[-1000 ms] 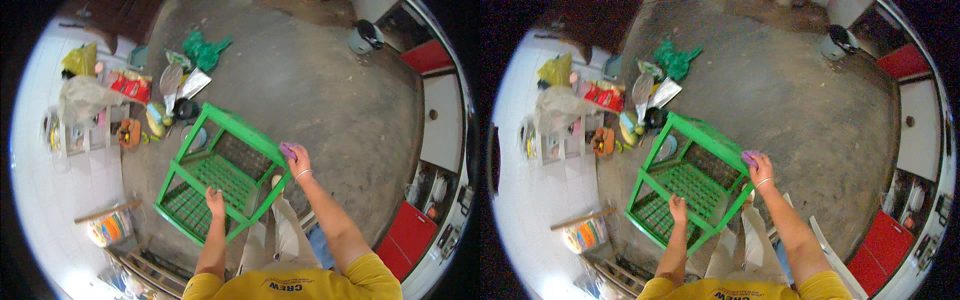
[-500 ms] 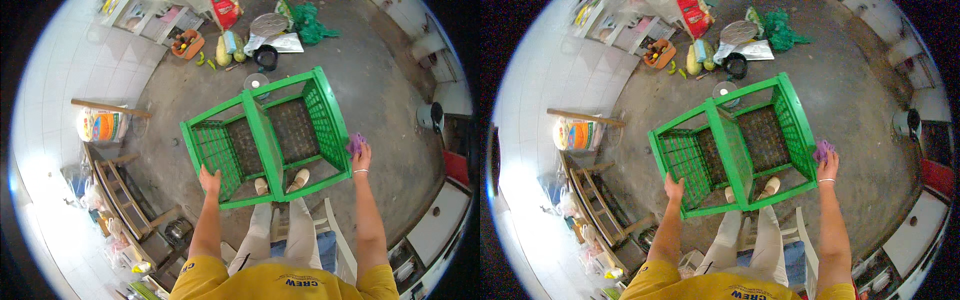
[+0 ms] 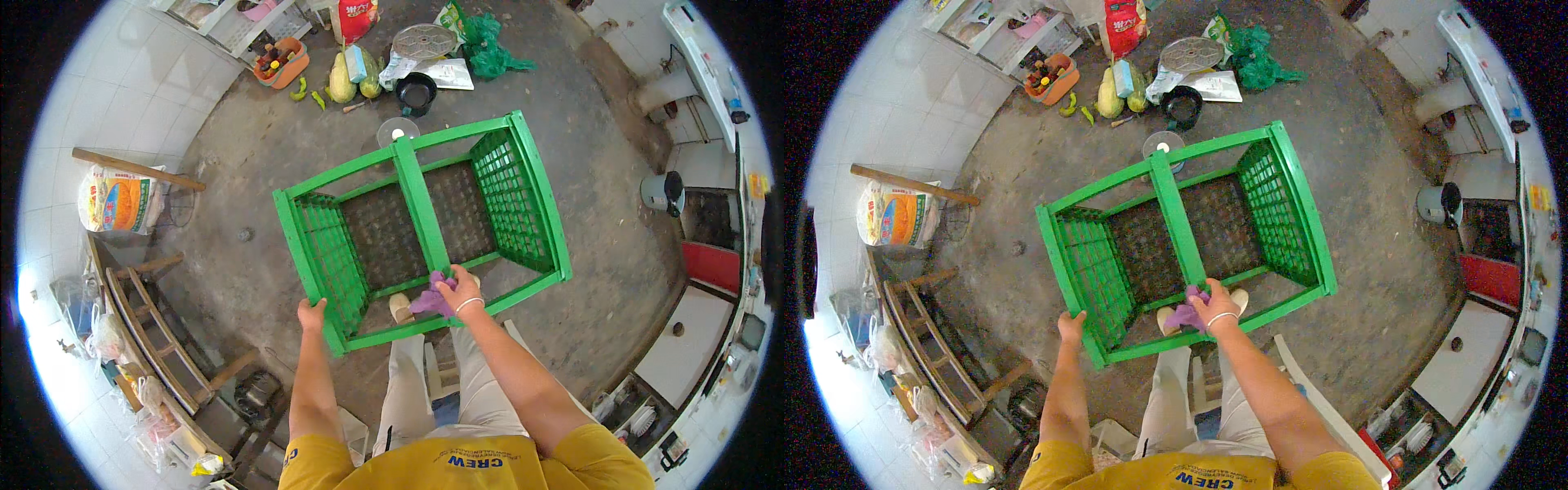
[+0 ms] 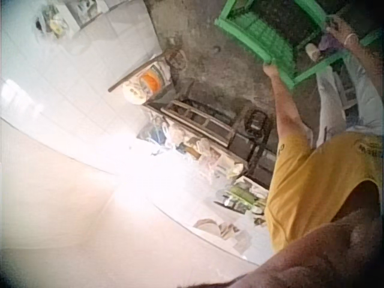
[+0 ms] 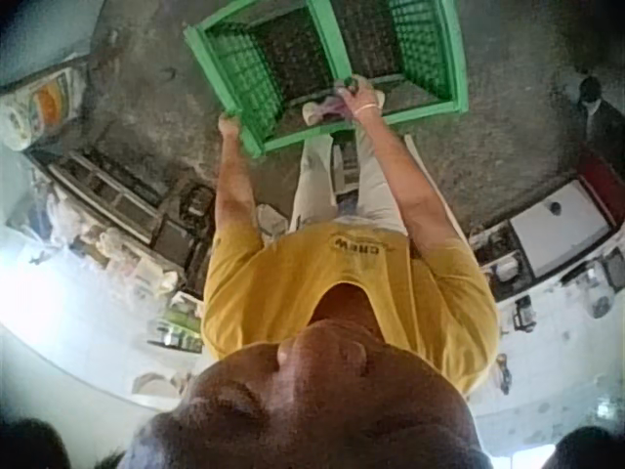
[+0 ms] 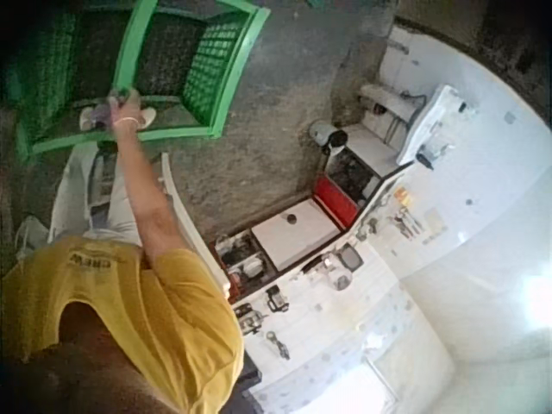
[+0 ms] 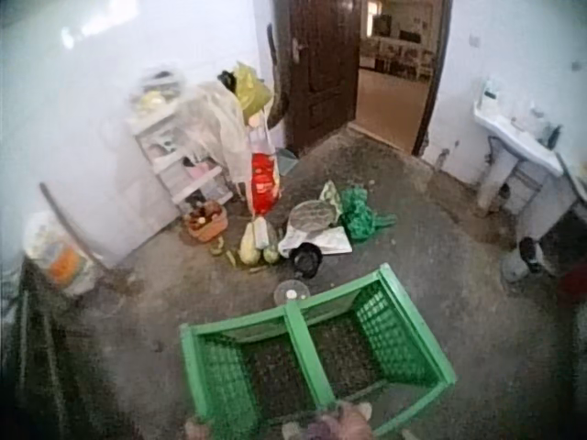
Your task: The person moves a large green plastic crate to a workspace and wipes the top surface with a purple cloth, turning the crate over several times to wipe different sides.
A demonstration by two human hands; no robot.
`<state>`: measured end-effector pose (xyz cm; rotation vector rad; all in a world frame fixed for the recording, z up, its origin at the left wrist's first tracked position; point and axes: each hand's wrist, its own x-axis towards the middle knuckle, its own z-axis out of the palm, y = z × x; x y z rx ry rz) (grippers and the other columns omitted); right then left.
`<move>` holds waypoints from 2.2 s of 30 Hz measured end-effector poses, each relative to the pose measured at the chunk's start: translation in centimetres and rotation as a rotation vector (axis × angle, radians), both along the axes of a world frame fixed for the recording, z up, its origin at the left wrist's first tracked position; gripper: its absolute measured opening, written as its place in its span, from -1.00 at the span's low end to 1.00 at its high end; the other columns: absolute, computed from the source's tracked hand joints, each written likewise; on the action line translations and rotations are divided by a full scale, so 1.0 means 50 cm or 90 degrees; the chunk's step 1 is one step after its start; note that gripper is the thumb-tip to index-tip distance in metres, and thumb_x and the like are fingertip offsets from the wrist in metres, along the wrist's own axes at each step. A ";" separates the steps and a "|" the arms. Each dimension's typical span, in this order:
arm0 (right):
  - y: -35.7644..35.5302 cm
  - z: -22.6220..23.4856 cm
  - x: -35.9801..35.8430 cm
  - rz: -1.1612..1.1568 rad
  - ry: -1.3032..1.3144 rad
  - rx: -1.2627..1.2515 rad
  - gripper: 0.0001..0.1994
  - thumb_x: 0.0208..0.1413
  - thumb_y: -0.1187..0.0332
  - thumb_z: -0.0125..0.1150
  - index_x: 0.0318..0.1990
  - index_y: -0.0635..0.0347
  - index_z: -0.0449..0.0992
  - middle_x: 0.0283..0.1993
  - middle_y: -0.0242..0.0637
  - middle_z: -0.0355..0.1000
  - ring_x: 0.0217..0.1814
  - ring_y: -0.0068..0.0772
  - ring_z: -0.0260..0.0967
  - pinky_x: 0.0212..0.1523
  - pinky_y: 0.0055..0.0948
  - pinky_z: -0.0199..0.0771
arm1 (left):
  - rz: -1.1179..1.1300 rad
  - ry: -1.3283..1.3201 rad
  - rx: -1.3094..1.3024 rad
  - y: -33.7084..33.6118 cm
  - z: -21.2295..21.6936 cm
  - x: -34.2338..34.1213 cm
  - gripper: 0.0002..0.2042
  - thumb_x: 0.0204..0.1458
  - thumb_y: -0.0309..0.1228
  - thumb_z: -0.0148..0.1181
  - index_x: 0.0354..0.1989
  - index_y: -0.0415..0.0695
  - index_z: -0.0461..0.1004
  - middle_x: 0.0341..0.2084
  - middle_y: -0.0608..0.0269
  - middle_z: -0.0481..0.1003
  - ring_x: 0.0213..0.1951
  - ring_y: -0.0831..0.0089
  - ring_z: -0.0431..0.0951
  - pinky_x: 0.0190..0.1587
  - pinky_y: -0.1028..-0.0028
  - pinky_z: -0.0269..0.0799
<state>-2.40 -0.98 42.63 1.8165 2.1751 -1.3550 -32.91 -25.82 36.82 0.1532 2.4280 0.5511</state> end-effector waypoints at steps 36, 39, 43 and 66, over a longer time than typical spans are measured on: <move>0.306 0.564 0.686 -0.746 0.346 0.434 -0.78 -0.04 0.40 0.17 -0.21 0.25 0.45 -0.32 -0.33 0.42 -0.30 -0.55 0.32 -0.23 -0.53 0.35 | -0.484 -0.314 0.411 1.087 0.592 0.947 -0.80 -0.06 -0.39 0.14 -0.39 -0.30 0.37 -0.51 0.10 0.45 -0.62 0.47 0.47 -0.63 0.45 0.36; 0.316 0.453 0.786 -0.818 0.340 0.492 -0.78 -0.03 0.40 0.17 -0.20 0.26 0.45 -0.32 -0.32 0.42 -0.30 -0.54 0.32 -0.22 -0.52 0.35 | -0.665 -0.221 0.507 1.055 0.571 0.943 -0.71 -0.03 -0.39 0.10 -0.13 -0.22 0.34 -0.28 0.07 0.45 -0.34 0.33 0.49 -0.35 0.37 0.41; 0.338 0.464 0.778 -0.936 0.228 0.547 -0.79 -0.01 0.37 0.15 -0.23 0.27 0.45 -0.32 -0.32 0.42 -0.30 -0.52 0.31 -0.23 -0.51 0.34 | -0.967 0.240 0.421 0.944 0.522 0.755 -0.58 -0.11 -0.33 0.15 -0.03 -0.15 0.31 -0.03 0.06 0.33 0.02 0.10 0.28 0.05 0.17 0.15; 0.458 0.346 0.637 -1.007 0.338 0.358 -0.81 -0.02 0.35 0.17 -0.30 0.28 0.46 -0.36 -0.36 0.40 -0.35 -0.55 0.29 -0.28 -0.53 0.35 | -0.828 -0.011 0.157 1.071 0.419 0.562 -0.45 -0.02 -0.03 0.01 0.00 -0.25 0.29 -0.06 -0.12 0.34 -0.03 0.04 0.35 0.00 0.21 0.25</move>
